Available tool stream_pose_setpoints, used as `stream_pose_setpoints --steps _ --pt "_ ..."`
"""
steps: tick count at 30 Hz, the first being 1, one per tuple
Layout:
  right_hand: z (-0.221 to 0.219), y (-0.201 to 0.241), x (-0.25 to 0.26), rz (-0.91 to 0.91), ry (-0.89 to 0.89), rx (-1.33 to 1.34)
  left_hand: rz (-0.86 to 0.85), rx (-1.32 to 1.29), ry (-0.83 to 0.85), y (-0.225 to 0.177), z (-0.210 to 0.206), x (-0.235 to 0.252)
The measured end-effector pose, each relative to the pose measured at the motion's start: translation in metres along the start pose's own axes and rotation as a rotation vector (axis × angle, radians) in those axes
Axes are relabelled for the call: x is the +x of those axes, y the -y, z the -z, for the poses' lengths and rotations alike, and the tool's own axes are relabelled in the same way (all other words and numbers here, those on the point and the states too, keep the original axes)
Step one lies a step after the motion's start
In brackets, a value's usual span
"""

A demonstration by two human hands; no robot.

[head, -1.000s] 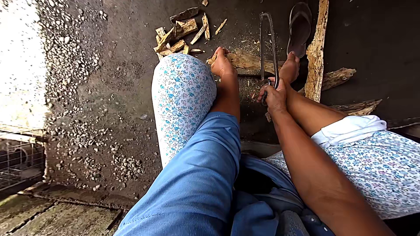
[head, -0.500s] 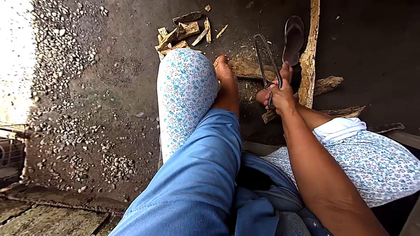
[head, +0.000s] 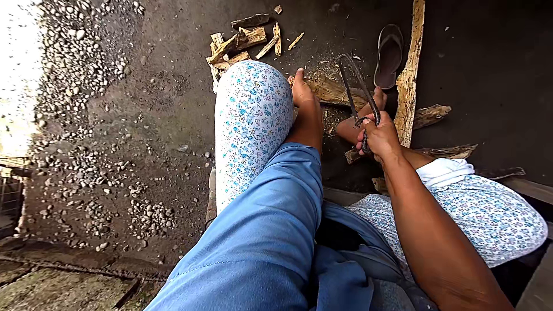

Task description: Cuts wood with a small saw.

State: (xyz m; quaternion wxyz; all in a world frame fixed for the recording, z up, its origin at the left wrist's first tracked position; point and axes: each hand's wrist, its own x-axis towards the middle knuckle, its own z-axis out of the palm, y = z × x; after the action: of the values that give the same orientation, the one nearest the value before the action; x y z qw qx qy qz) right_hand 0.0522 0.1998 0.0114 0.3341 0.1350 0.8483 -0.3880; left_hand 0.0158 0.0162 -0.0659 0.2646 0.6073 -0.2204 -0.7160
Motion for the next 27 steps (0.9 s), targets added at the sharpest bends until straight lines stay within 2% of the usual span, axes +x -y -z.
stream_pose_setpoints --steps 3,8,12,16,21,25,27 --pt "0.009 -0.003 -0.012 -0.029 0.024 0.06 -0.025 -0.06 0.14 0.005 0.005 0.007" --pt "0.013 -0.012 -0.018 -0.051 0.014 0.083 0.004 -0.124 0.212 0.004 0.007 0.013" --pt "0.005 -0.018 -0.018 -0.031 0.017 0.101 0.017 -0.114 0.098 -0.011 0.003 -0.002" --pt "-0.002 -0.029 -0.01 -0.007 0.033 0.162 0.006 -0.116 0.189 0.001 0.008 0.008" --pt "-0.007 -0.03 -0.014 0.021 0.052 0.178 0.046 -0.116 0.041 -0.019 0.0 -0.017" --pt "0.005 -0.021 -0.015 0.037 0.02 0.321 0.027 -0.134 0.036 -0.017 0.001 -0.015" --pt "0.008 -0.021 -0.016 0.016 0.015 0.382 0.009 -0.128 0.106 -0.009 0.003 -0.006"
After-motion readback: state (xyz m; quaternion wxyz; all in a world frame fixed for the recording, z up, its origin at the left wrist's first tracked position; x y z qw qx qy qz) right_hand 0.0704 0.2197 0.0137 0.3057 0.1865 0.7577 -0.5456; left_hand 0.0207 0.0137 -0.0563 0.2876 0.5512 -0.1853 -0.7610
